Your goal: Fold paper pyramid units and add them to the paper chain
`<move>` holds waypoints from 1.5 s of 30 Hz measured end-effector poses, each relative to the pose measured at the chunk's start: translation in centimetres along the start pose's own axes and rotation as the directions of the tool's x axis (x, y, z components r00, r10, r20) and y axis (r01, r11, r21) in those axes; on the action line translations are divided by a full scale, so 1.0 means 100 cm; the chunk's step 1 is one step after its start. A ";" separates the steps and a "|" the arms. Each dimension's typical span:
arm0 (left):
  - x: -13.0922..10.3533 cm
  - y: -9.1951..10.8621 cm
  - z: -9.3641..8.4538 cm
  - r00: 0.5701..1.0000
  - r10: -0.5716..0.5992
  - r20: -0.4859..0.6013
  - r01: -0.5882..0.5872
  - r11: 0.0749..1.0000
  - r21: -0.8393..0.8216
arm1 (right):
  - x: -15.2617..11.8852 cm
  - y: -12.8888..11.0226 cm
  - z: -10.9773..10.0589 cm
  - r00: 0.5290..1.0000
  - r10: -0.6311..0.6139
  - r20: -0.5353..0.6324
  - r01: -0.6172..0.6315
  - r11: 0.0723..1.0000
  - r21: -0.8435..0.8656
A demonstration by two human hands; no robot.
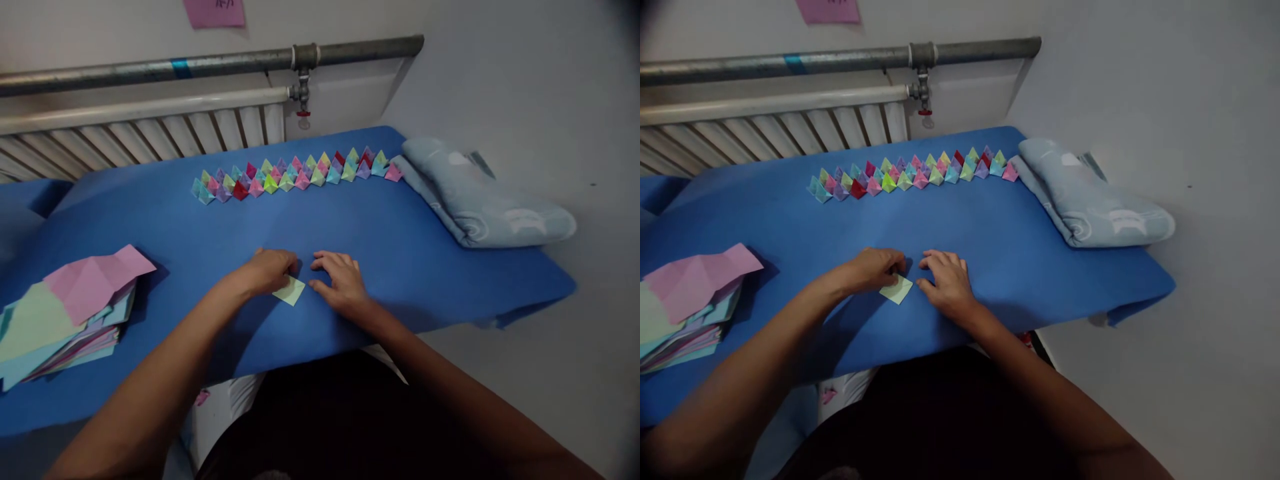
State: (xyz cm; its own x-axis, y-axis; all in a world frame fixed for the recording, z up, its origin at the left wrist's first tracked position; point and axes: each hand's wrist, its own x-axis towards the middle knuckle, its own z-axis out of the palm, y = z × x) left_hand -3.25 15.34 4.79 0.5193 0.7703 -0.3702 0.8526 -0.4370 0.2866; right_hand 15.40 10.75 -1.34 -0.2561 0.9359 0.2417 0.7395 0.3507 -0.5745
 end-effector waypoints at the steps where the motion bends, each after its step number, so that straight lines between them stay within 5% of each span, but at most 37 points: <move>1: 0.002 0.000 -0.002 0.999 -0.023 0.026 0.023 1.000 -0.019 | 0.000 0.000 0.000 1.000 -0.006 -0.003 0.006 1.000 0.002; 10: -0.002 -0.004 -0.006 0.988 -0.115 0.099 0.128 0.982 -0.139 | 0.000 0.001 0.003 1.000 -0.013 -0.023 0.014 1.000 0.020; 15: -0.018 -0.013 0.005 0.991 -0.137 -0.007 0.126 0.924 -0.362 | -0.001 -0.001 -0.003 0.995 0.071 -0.071 -0.047 0.954 0.296; 18: -0.030 -0.009 0.018 0.958 -0.237 -0.160 -0.002 0.556 -0.831 | -0.001 -0.011 -0.005 0.982 0.182 0.050 -0.176 0.789 0.588; 21: -0.036 0.004 0.032 0.902 -0.359 -0.239 -0.127 0.308 -0.943 | 0.000 -0.024 -0.003 0.960 0.199 0.195 -0.276 0.587 0.761; 25: -0.038 0.019 0.043 0.865 -0.435 -0.249 -0.187 0.182 -0.966 | 0.000 -0.034 0.001 0.945 0.202 0.257 -0.326 0.519 0.790; 29: -0.042 0.019 0.042 0.905 -0.365 -0.217 -0.180 0.132 -0.975 | -0.001 -0.034 0.001 0.943 0.216 0.251 -0.332 0.593 0.733; 32: -0.046 0.014 0.035 0.946 -0.260 -0.193 -0.146 0.191 -0.971 | -0.002 -0.033 -0.003 0.950 0.149 0.275 -0.306 0.627 0.717; 36: -0.051 0.008 0.026 0.972 -0.175 -0.157 -0.078 0.391 -0.917 | -0.002 -0.034 -0.008 0.943 0.071 0.326 -0.281 0.698 0.659; 39: -0.050 0.006 0.027 0.966 -0.170 -0.194 -0.079 0.522 -0.850 | -0.003 -0.031 -0.008 0.978 0.002 0.208 -0.117 0.832 0.542; 42: -0.046 0.004 0.034 0.901 -0.135 -0.413 -0.199 0.716 -0.669 | 0.000 -0.025 -0.007 0.986 -0.166 0.019 0.150 0.931 0.334; 45: -0.041 0.002 0.043 0.744 0.031 -0.667 -0.283 0.919 -0.273 | 0.007 -0.019 -0.008 0.932 -0.359 -0.047 0.360 0.932 0.032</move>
State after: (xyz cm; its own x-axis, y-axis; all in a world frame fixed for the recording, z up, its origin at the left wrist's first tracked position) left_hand -4.95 10.08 2.54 0.3736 0.8696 0.3228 0.6205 -0.4929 0.6099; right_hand 14.35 10.72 0.57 -0.4747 0.7453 0.4682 0.5776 0.6651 -0.4733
